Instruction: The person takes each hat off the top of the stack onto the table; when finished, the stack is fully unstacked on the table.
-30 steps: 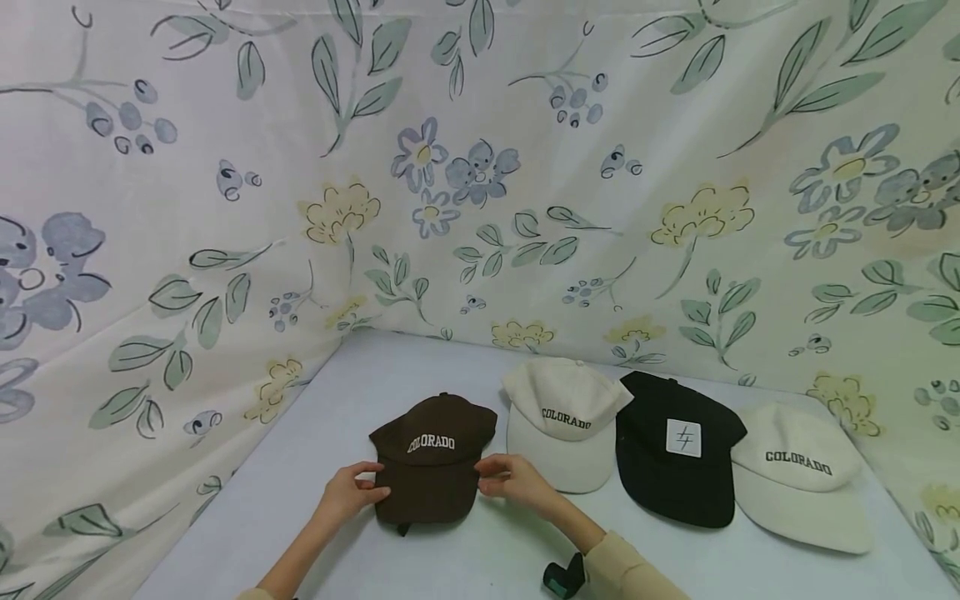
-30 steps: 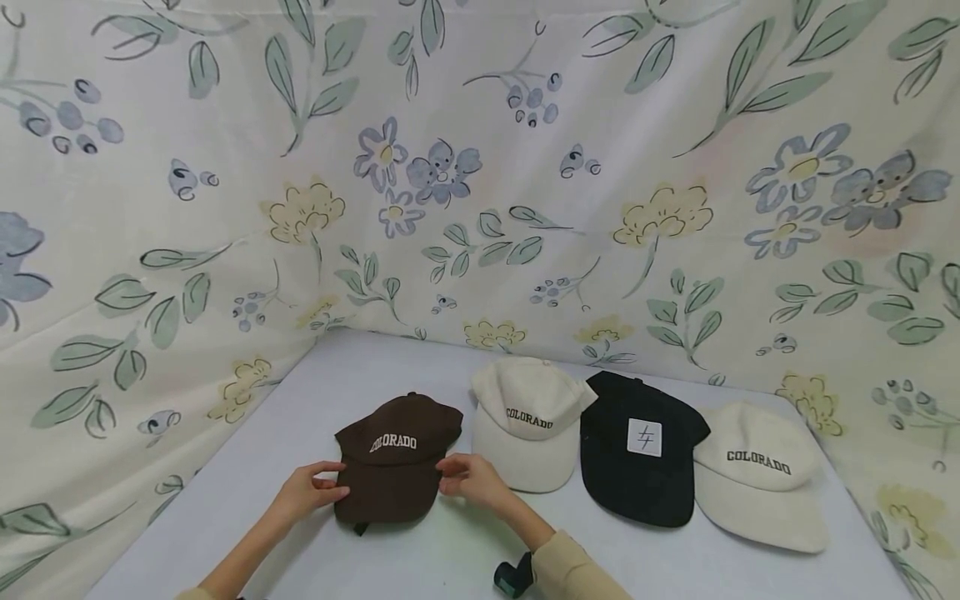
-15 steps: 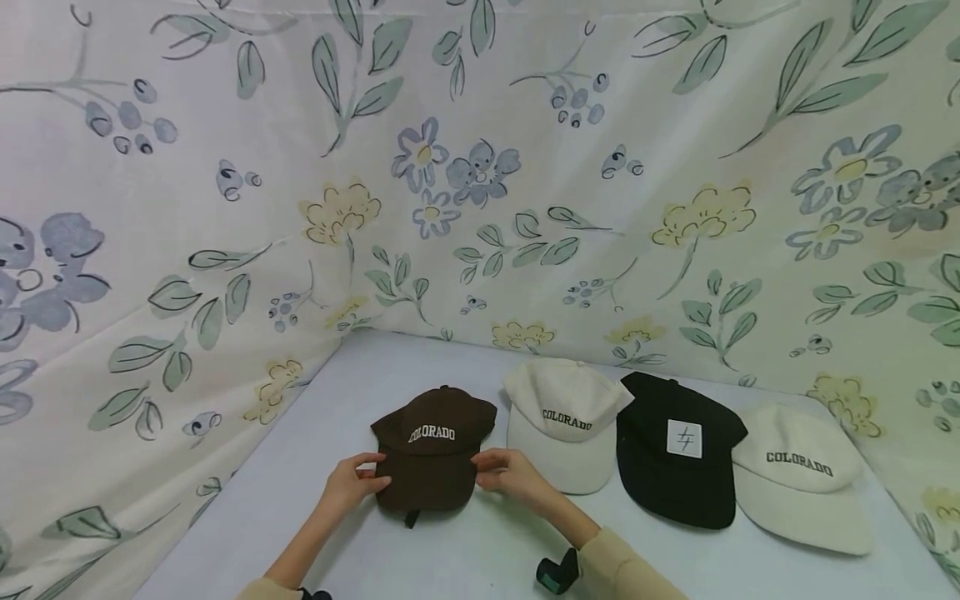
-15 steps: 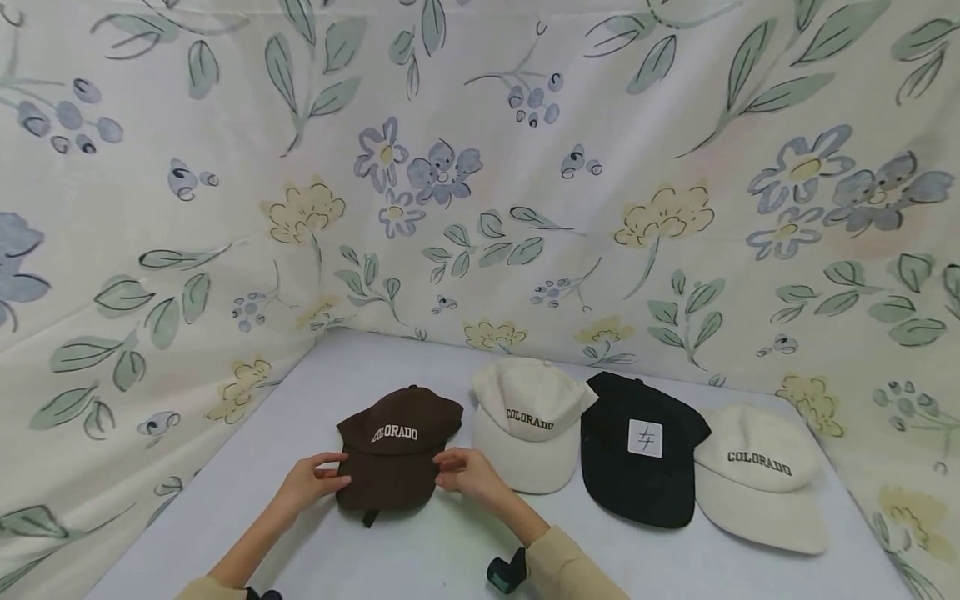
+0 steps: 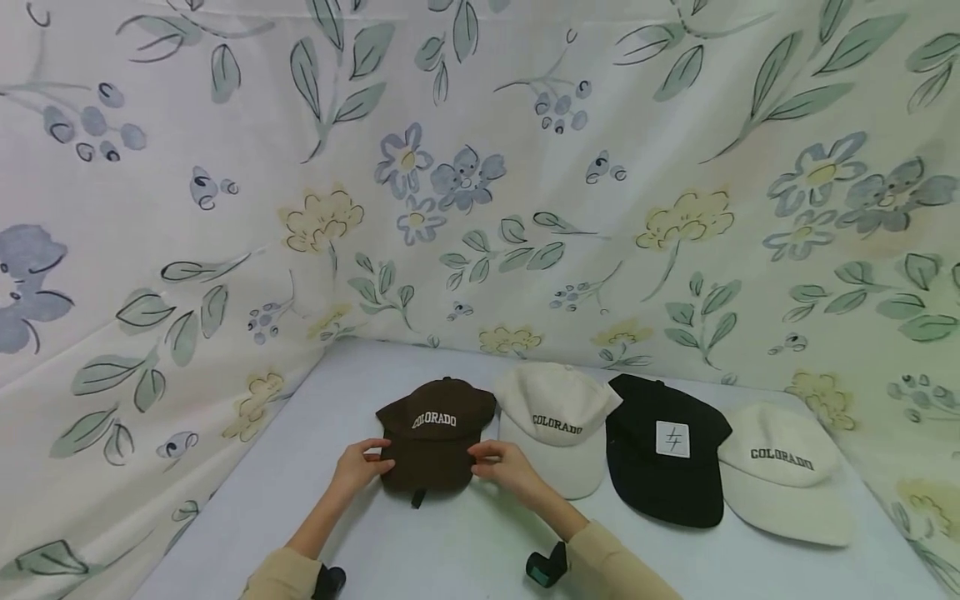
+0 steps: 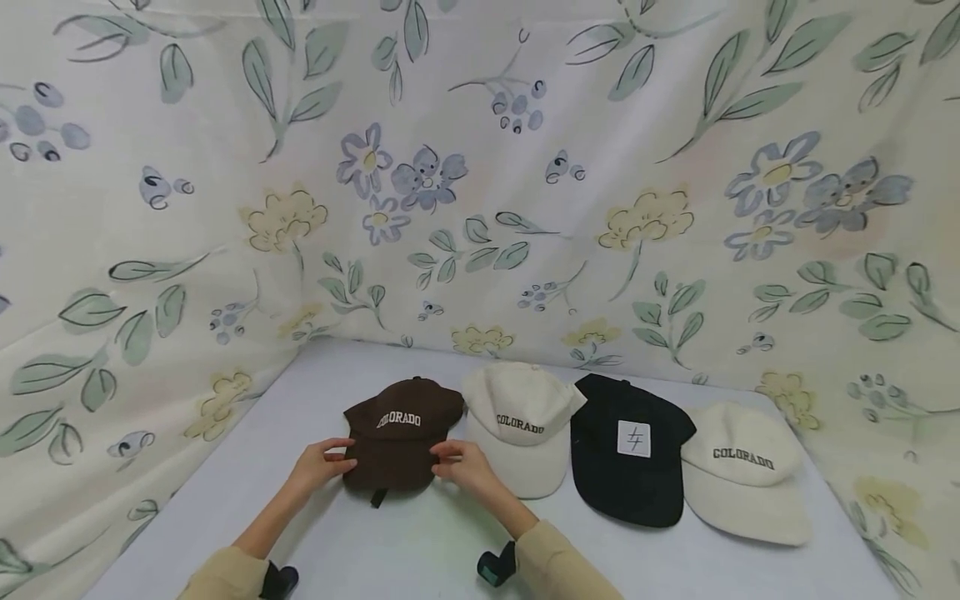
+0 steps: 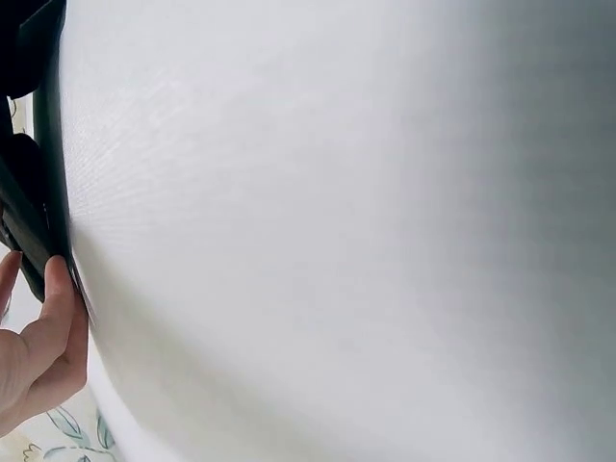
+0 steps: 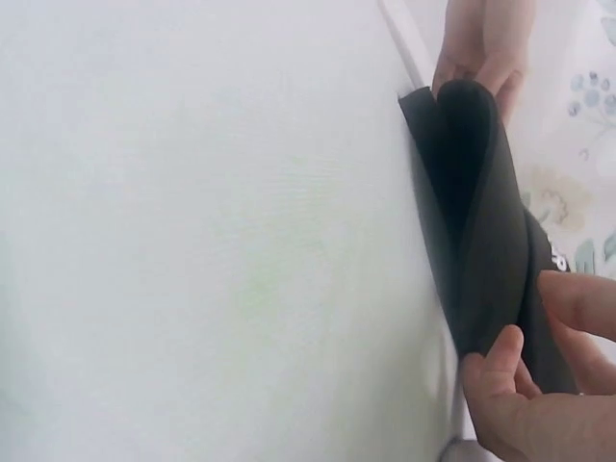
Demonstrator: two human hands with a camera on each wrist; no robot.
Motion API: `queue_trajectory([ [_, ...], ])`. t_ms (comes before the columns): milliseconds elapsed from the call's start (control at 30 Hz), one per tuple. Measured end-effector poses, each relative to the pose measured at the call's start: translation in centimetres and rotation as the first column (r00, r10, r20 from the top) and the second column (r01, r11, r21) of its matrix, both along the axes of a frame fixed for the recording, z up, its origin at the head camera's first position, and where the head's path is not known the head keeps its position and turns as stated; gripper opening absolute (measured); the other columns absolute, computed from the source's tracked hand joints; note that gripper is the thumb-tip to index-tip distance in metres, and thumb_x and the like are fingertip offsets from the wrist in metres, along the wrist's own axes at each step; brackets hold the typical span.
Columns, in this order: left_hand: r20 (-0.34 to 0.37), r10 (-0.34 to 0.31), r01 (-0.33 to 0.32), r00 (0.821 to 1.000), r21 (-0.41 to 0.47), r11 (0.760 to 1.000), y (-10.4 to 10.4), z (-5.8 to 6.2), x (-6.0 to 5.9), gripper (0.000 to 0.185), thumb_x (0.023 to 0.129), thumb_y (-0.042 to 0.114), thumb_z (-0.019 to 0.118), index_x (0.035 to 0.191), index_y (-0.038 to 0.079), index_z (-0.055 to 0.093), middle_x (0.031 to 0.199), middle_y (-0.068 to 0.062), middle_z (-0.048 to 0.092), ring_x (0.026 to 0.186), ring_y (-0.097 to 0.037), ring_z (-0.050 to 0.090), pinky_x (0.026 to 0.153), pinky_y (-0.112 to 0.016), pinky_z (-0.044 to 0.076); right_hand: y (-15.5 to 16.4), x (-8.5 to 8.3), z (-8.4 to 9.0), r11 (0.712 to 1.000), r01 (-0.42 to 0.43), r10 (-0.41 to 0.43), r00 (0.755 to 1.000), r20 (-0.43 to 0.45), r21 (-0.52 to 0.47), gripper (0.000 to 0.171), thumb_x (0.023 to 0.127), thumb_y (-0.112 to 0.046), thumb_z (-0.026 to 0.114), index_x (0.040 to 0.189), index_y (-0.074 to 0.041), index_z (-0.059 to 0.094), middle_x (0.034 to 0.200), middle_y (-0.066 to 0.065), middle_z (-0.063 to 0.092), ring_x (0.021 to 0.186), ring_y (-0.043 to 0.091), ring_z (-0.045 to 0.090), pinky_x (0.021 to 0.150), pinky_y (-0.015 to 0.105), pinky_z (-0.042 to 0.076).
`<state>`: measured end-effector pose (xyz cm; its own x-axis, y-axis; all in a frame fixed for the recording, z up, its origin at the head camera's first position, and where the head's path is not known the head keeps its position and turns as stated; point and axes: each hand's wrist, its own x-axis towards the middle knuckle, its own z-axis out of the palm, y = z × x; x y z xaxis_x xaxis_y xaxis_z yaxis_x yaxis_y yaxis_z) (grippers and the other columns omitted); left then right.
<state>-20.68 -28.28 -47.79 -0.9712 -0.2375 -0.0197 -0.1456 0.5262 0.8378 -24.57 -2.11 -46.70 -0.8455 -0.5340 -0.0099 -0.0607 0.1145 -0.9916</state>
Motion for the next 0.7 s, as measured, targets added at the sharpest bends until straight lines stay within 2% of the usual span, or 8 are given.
queue_trajectory([
  [100, -0.009, -0.001, 0.001, 1.0, 0.003, 1.0, 0.0, -0.2, -0.6, 0.036, 0.074, 0.002, 0.07, 0.107, -0.007, 0.06, 0.105, -0.029, 0.057, 0.094, -0.038, 0.056, 0.068, -0.036, 0.049, -0.2, -0.4, -0.3, 1.0, 0.02, -0.02, 1.0, -0.015, -0.001, 0.026, 0.081, 0.007, 0.058, 0.106, 0.015, 0.055, 0.107, 0.027, 0.055, 0.09, 0.024, 0.057, 0.072, 0.027, 0.048],
  [200, -0.02, -0.001, 0.001, 1.0, 0.009, 1.0, -0.1, -0.4, -1.2, 0.036, 0.074, 0.0, 0.069, 0.108, -0.007, 0.06, 0.107, -0.03, 0.056, 0.097, -0.04, 0.055, 0.071, -0.038, 0.049, -0.4, -0.7, -0.5, 0.999, 0.027, -0.027, 0.999, -0.017, -0.021, 0.026, 0.08, 0.008, 0.058, 0.105, 0.016, 0.054, 0.106, 0.029, 0.055, 0.091, 0.027, 0.057, 0.071, 0.026, 0.048],
  [433, -0.037, 0.005, -0.005, 0.999, 0.009, 1.0, 0.2, -0.7, -1.8, 0.034, 0.075, -0.002, 0.066, 0.108, -0.009, 0.058, 0.094, -0.029, 0.06, 0.091, -0.037, 0.058, 0.068, -0.036, 0.049, -0.6, -0.7, -0.3, 0.999, 0.017, -0.018, 0.999, -0.027, -0.048, 0.027, 0.081, 0.008, 0.057, 0.106, 0.018, 0.052, 0.108, 0.032, 0.053, 0.1, 0.044, 0.051, 0.072, 0.025, 0.048],
  [700, -0.057, -0.011, 0.009, 0.998, -0.03, 1.0, 0.9, 0.0, -1.7, 0.03, 0.081, 0.0, 0.06, 0.11, -0.006, 0.059, 0.103, -0.03, 0.057, 0.098, -0.04, 0.054, 0.078, -0.045, 0.045, -0.4, -1.5, -1.1, 0.999, -0.007, 0.005, 0.998, -0.055, -0.032, 0.028, 0.082, 0.006, 0.058, 0.107, 0.016, 0.054, 0.11, 0.03, 0.054, 0.103, 0.045, 0.049, 0.074, 0.027, 0.048],
])
